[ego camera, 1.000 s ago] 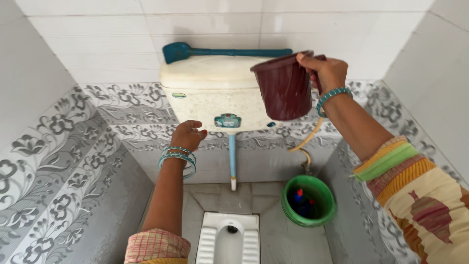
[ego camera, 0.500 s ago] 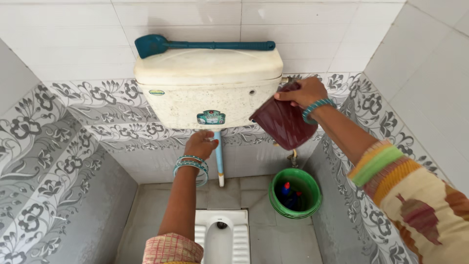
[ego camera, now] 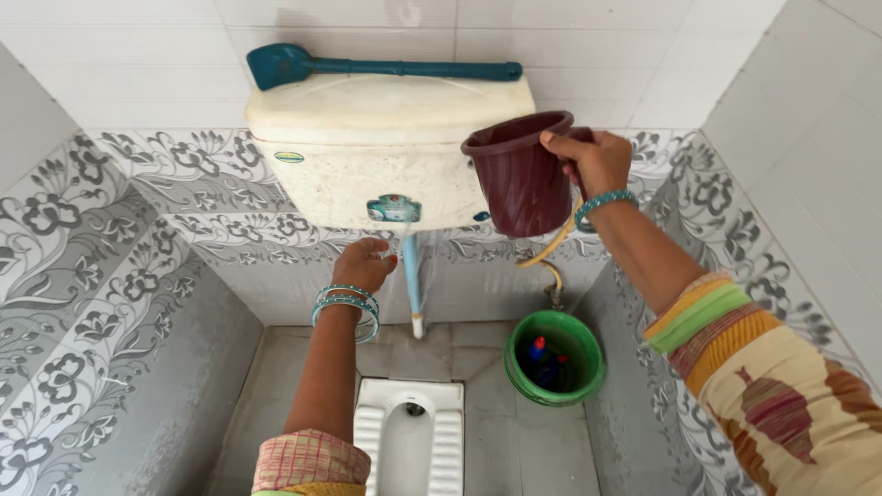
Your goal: The person fills a maroon pitcher with water from a tap, then uses a blue scrub brush to clean the toilet cistern and surrounding tiled walls. They repeatedly rinse the pitcher and pour water onto the cistern to rinse away residue.
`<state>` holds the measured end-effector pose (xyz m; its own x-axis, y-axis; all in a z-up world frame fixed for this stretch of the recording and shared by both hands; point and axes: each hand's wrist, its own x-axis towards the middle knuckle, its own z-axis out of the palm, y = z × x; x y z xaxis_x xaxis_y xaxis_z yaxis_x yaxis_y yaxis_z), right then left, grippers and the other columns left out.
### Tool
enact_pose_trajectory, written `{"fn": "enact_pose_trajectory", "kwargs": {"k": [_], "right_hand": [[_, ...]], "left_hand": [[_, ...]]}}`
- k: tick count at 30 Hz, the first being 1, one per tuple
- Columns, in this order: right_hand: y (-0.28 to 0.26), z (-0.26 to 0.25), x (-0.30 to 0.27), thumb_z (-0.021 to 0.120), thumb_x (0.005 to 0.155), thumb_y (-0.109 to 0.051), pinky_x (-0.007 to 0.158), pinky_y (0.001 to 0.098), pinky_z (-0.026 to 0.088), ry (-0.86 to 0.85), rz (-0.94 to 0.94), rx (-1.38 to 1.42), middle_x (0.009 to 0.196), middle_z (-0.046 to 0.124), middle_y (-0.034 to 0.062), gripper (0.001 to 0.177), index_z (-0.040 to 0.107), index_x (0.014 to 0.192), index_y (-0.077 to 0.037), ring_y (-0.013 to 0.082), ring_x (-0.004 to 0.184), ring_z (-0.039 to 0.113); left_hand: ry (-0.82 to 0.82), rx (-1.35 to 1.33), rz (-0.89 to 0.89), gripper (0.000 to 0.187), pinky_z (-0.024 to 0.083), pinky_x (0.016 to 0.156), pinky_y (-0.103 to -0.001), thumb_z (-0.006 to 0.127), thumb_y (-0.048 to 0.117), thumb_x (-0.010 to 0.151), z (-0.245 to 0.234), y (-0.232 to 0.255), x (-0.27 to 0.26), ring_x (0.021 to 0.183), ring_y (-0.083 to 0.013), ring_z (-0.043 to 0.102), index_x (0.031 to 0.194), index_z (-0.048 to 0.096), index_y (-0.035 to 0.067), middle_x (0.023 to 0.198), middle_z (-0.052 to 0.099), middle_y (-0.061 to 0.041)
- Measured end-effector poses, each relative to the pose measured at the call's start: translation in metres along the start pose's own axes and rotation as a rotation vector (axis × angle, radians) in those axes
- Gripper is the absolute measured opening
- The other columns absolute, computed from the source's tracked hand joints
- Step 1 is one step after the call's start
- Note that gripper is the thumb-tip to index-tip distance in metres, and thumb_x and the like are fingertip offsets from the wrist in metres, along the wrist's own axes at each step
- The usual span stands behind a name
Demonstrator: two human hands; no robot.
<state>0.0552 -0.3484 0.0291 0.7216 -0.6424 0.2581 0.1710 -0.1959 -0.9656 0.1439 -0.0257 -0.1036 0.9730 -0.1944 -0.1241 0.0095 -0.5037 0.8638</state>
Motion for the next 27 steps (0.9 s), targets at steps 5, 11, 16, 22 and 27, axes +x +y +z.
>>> {"fn": "enact_pose_trajectory", "kwargs": {"k": [5,11,16,22,27], "right_hand": [[0.023,-0.023,-0.052,0.091,0.071,-0.015,0.044,0.0206,0.036,0.083,0.022,0.014,0.062,0.064,0.0029,0.025,0.069,0.069,-0.003,0.0079,0.049,0.051],[0.044,-0.057,-0.128,0.090,0.073,-0.015,0.045,0.0223,0.036,0.146,0.062,-0.019,0.063,0.063,0.0043,0.027,0.068,0.070,0.000,0.0092,0.050,0.051],[0.072,-0.076,-0.177,0.091,0.071,-0.018,0.045,0.0233,0.040,0.138,0.188,-0.143,0.064,0.065,0.0047,0.028,0.071,0.076,0.001,0.0097,0.050,0.053],[0.107,-0.048,-0.200,0.093,0.067,-0.032,0.049,0.0285,0.047,-0.039,0.273,-0.539,0.064,0.070,0.0078,0.041,0.077,0.082,0.003,0.0134,0.053,0.062],[0.118,0.049,-0.181,0.089,0.065,-0.052,0.063,0.0390,0.056,-0.308,0.102,-0.957,0.067,0.074,0.0146,0.054,0.076,0.079,-0.001,0.0267,0.063,0.072]], "left_hand": [[-0.054,0.095,0.025,0.043,0.058,0.082,-0.036,0.078,0.021,0.083,0.002,-0.020,-0.018,0.095,-0.0231,0.073,0.124,0.070,0.010,0.111,0.075,-0.013],[-0.096,0.102,0.054,0.042,0.056,0.089,-0.037,0.079,0.020,0.083,-0.015,-0.051,-0.055,0.106,-0.0241,0.070,0.123,0.071,0.009,0.116,0.073,-0.012],[-0.147,0.069,-0.001,0.043,0.059,0.082,-0.038,0.076,0.019,0.084,-0.031,-0.076,-0.079,0.100,-0.0252,0.073,0.125,0.069,0.009,0.114,0.073,-0.013],[-0.083,0.051,-0.024,0.039,0.057,0.079,-0.036,0.075,0.020,0.084,-0.048,-0.128,-0.094,0.096,-0.0223,0.071,0.121,0.072,0.009,0.110,0.074,-0.010],[-0.077,-0.076,-0.154,0.039,0.056,0.073,-0.036,0.074,0.019,0.086,-0.071,-0.177,-0.100,0.088,-0.0222,0.069,0.123,0.070,0.010,0.106,0.074,-0.008]]}}
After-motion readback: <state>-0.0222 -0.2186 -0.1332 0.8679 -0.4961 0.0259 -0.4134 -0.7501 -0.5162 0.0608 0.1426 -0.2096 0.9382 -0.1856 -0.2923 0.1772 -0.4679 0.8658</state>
